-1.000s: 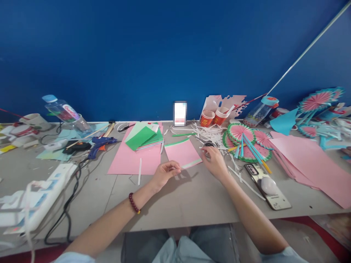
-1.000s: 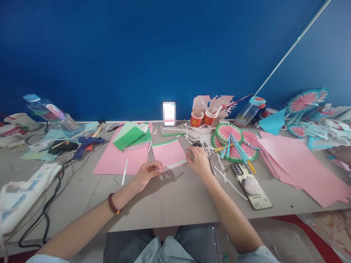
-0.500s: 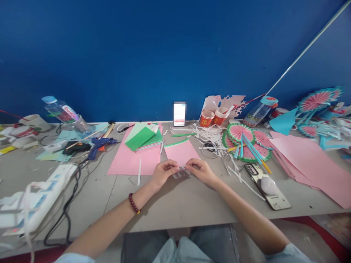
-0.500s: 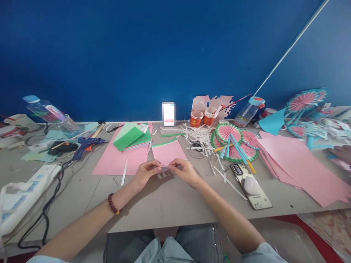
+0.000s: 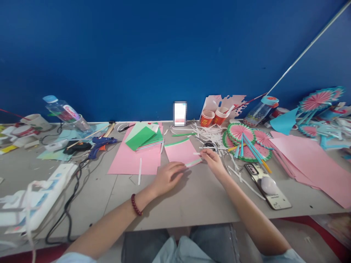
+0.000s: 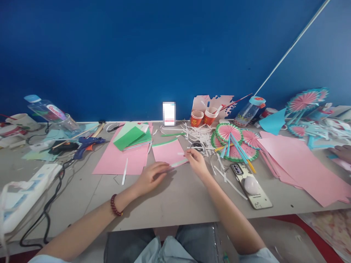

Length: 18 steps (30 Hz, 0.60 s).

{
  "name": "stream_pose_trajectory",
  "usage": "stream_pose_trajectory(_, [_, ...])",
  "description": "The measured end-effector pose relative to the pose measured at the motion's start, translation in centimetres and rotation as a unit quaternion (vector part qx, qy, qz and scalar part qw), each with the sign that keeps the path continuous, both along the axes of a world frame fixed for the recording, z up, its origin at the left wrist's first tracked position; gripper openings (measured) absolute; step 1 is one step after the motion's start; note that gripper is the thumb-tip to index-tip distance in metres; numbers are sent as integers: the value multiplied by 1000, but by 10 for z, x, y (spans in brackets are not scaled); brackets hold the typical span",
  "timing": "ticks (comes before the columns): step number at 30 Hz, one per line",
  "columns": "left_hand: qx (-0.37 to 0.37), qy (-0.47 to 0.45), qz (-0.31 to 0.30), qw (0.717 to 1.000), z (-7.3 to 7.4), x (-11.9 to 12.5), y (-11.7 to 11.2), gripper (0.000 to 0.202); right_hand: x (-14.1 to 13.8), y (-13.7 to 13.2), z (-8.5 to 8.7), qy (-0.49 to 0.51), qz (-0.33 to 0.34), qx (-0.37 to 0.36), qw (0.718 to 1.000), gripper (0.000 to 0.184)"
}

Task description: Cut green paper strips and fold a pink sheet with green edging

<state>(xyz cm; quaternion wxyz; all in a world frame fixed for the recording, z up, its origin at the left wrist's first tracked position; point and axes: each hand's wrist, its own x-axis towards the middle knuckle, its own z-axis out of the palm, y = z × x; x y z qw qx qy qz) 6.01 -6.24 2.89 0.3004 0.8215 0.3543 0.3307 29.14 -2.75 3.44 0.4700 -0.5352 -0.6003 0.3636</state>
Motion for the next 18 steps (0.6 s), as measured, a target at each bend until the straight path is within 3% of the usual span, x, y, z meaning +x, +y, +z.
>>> stream_pose_trajectory(2, [63,88,-55,993,-1,1,-1,38,7,5,-2,-33,-15,7,999,26])
stream_pose_trajectory(5, [103,157,-86,978,-3,3,-3,42,12,8,-5,-102,-8,14,995,24])
stream_pose_trajectory(11, [128,177,-65,974,0,5,-3,32,5,3,-13,-196,79,12,977,21])
stream_pose_trajectory(18, [135,185,-61,971,-3,4,-2,33,-3,0,-19,-246,77,32,966,18])
